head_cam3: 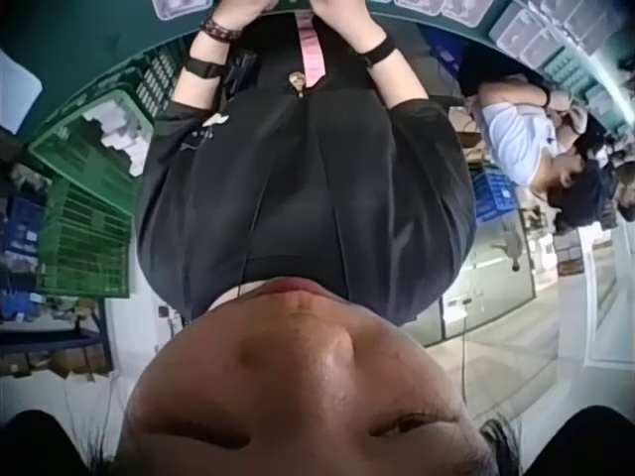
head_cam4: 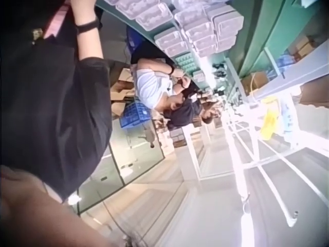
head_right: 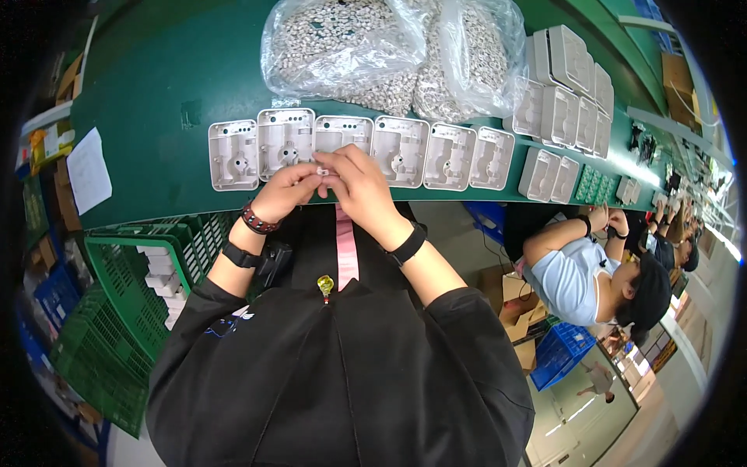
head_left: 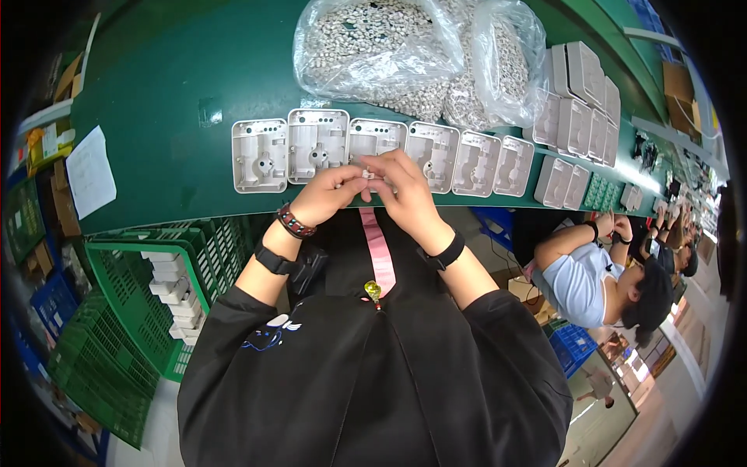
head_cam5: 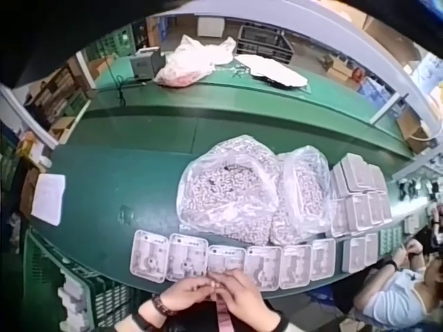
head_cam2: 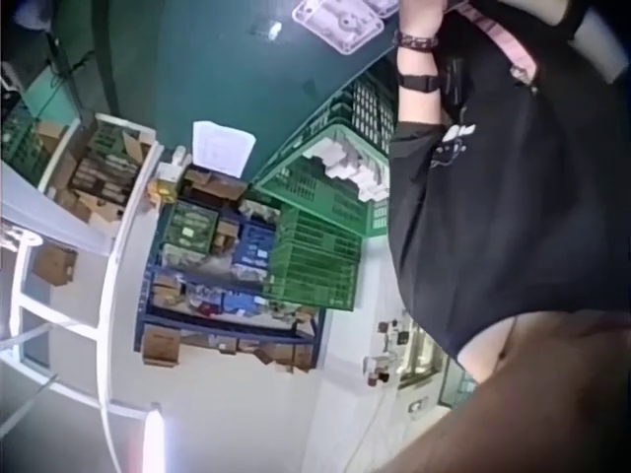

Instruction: The person removes white plastic housings from a green crate and places them on a table. They then take small white components from a plastic bag and press them into the housings by hand before returning the housings to the crate.

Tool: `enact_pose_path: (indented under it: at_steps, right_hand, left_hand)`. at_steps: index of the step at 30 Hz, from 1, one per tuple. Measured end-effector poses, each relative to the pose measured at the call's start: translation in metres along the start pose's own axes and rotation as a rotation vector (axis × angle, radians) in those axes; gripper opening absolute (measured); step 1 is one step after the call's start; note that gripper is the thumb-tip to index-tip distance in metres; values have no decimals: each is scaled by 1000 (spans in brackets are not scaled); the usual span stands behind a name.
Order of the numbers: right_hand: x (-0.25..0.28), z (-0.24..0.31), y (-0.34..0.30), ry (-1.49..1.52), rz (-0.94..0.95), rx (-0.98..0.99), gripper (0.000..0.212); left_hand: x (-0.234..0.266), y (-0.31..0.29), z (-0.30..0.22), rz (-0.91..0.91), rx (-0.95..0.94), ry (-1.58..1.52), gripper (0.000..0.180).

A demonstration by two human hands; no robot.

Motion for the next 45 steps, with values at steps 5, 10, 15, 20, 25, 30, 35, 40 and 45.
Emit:
enact_pose_path:
  at_steps: [5,10,15,20,25,30,35,40,45]
  right_hand:
    - [1,-4,3,152,-30,17,17]
    - [-3,9,13,22,44,49,19]
    - [1,23,22,-149,29,128,19]
    - [2,17,27,-89,69,137,19]
    - [-5,9,28,-10,173,132,16]
    - [-6,2,29,94,191,81,14]
    - [-12,-15,32,275,238,-5,14]
    - [14,-35,47,-247,-32,8,12]
    - [-16,-52,64,-784,97,95,11]
  left_hand:
    - [7,-5,-1,89,2,28,18]
    - [15,-9,-6,44,-99,135,14]
    - [29,-17,-24,-85,-265,273,11]
    - [35,-19,-38,-135,-241,326,7]
    - [32,-11,-36,-93,-241,387,4]
    - [29,-5,-42,-34,-252,376,6]
    - [35,-6,-51,-108,-339,484,8]
    - [100,-42,-43,-698,-437,302,12]
    - [144,-62,-10,-760,-428,-287,16]
Point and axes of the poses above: each hand's wrist, its own y-axis towards the middle knuckle, its own x-axis out of the back of the hand, z = x × y, the point moved 10 cm from there along y, towards the middle knuckle, and after that the axes turned 12 degrees about z, right-handed, at the moved point
